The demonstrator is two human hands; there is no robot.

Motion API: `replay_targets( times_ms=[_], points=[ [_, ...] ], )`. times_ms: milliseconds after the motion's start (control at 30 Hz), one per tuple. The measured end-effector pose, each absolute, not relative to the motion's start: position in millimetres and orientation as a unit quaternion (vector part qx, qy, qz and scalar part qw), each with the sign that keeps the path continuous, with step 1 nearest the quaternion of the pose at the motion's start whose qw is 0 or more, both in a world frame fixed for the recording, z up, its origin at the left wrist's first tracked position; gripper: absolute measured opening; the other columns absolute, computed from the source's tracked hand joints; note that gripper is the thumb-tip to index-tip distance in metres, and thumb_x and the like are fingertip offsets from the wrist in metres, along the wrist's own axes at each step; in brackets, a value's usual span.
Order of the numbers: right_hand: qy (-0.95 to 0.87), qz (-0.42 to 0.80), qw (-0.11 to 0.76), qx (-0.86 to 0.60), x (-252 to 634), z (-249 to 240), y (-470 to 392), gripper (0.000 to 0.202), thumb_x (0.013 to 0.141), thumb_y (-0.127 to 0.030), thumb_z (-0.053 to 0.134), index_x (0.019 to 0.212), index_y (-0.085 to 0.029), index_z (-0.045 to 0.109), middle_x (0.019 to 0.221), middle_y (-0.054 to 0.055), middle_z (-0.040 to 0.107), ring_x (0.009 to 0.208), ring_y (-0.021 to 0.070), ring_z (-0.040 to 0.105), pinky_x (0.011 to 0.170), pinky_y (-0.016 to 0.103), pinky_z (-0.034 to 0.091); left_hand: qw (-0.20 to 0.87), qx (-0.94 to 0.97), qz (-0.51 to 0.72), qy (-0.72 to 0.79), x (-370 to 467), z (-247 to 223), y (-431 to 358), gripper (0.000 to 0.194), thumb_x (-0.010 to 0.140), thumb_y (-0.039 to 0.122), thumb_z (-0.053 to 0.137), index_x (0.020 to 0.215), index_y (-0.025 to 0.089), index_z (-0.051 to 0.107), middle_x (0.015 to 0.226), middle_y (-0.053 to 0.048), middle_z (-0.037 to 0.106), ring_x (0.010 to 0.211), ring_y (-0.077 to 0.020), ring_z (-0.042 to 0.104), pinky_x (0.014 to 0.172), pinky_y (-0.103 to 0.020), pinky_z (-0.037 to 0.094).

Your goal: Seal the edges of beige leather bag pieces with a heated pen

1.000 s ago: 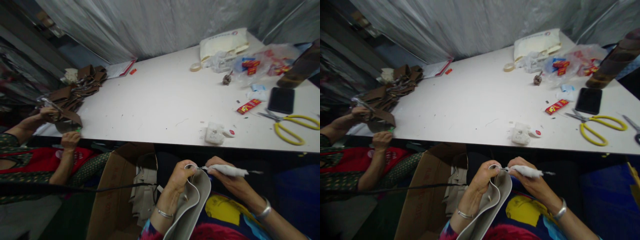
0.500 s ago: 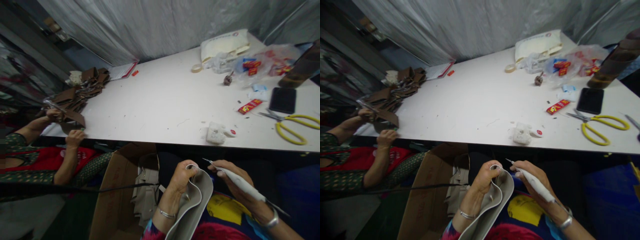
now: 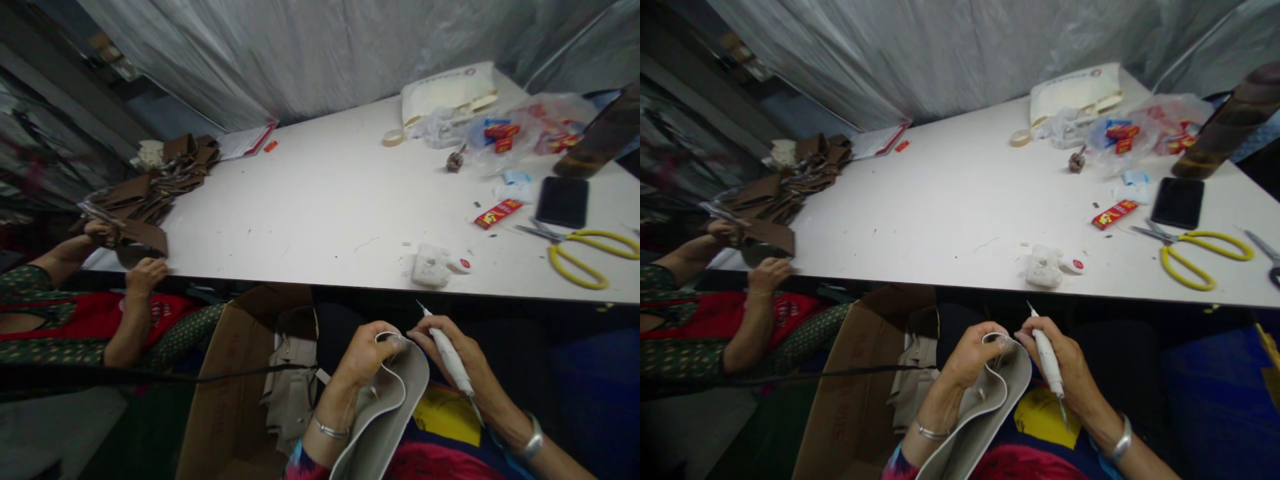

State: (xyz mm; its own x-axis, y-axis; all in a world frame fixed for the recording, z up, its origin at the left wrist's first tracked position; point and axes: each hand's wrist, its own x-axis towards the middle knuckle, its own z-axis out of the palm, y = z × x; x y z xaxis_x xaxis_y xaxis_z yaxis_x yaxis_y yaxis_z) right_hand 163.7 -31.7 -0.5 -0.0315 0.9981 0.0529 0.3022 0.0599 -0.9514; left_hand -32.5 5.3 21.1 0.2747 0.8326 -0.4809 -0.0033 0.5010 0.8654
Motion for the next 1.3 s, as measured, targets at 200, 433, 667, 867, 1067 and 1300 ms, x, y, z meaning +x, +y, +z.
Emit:
replay_targets(
  times_ms=[200,433,667,867,1067,1300],
  points=[
    [-0.616,0.416,0.419,-0.522,161.0,11.2,-27.4,0.018,0.104,-0.043,0.065,0.113,-0.029,0.061,0.100,0.002,0.074,0.086,0.0209,0.074,0.069,0.025,0.059,0.676,0.425,0.292,0.526,-34.5,20.9,6.2,0.022,0.072,0.030,0.077,0.087,0.013,0.075,0.074,-0.001,0.065,0.067,-0.0128,0.052,0.065,-0.025,0.040],
    [-0.591,0.350,0.451,-0.569,158.2,13.2,-27.6,0.024,0.102,-0.049,0.066,0.108,-0.027,0.062,0.094,0.003,0.074,0.078,0.0212,0.074,0.063,0.026,0.059,0.639,0.450,0.303,0.545,-33.3,26.1,3.0,0.017,0.072,0.029,0.076,0.081,0.014,0.075,0.071,-0.002,0.066,0.068,-0.0148,0.055,0.067,-0.027,0.042],
    [-0.576,0.336,0.476,-0.574,165.2,30.6,-32.6,0.030,0.101,-0.056,0.067,0.106,-0.027,0.064,0.094,0.004,0.078,0.083,0.0235,0.078,0.066,0.026,0.062,0.541,0.420,0.431,0.587,-68.3,57.9,23.5,0.017,0.071,0.030,0.078,0.076,0.014,0.073,0.065,0.000,0.063,0.061,-0.0127,0.053,0.060,-0.024,0.041],
    [-0.553,0.343,0.489,-0.581,170.5,25.5,-38.4,0.038,0.098,-0.061,0.068,0.114,-0.027,0.065,0.100,0.005,0.079,0.091,0.0260,0.079,0.071,0.028,0.065,0.421,0.375,0.585,0.583,-147.6,141.9,37.2,0.038,0.061,0.039,0.092,0.081,0.014,0.070,0.069,0.000,0.067,0.061,-0.0122,0.059,0.062,-0.022,0.049],
    [-0.541,0.326,0.518,-0.577,171.2,27.1,-39.9,0.037,0.097,-0.061,0.069,0.111,-0.027,0.067,0.095,0.005,0.080,0.086,0.0253,0.079,0.072,0.029,0.065,0.341,0.346,0.636,0.599,-168.7,154.3,3.7,0.048,0.058,0.044,0.096,0.083,0.013,0.070,0.066,0.002,0.064,0.057,-0.0103,0.057,0.056,-0.020,0.047],
    [-0.595,0.293,0.517,-0.541,167.8,28.6,-27.3,0.029,0.101,-0.053,0.068,0.113,-0.027,0.065,0.099,0.004,0.078,0.083,0.0219,0.077,0.069,0.026,0.062,0.227,0.320,0.613,0.686,-149.8,89.2,-29.2,0.038,0.071,0.046,0.086,0.087,0.014,0.074,0.077,-0.002,0.070,0.070,-0.0151,0.063,0.066,-0.023,0.050]
  ],
)
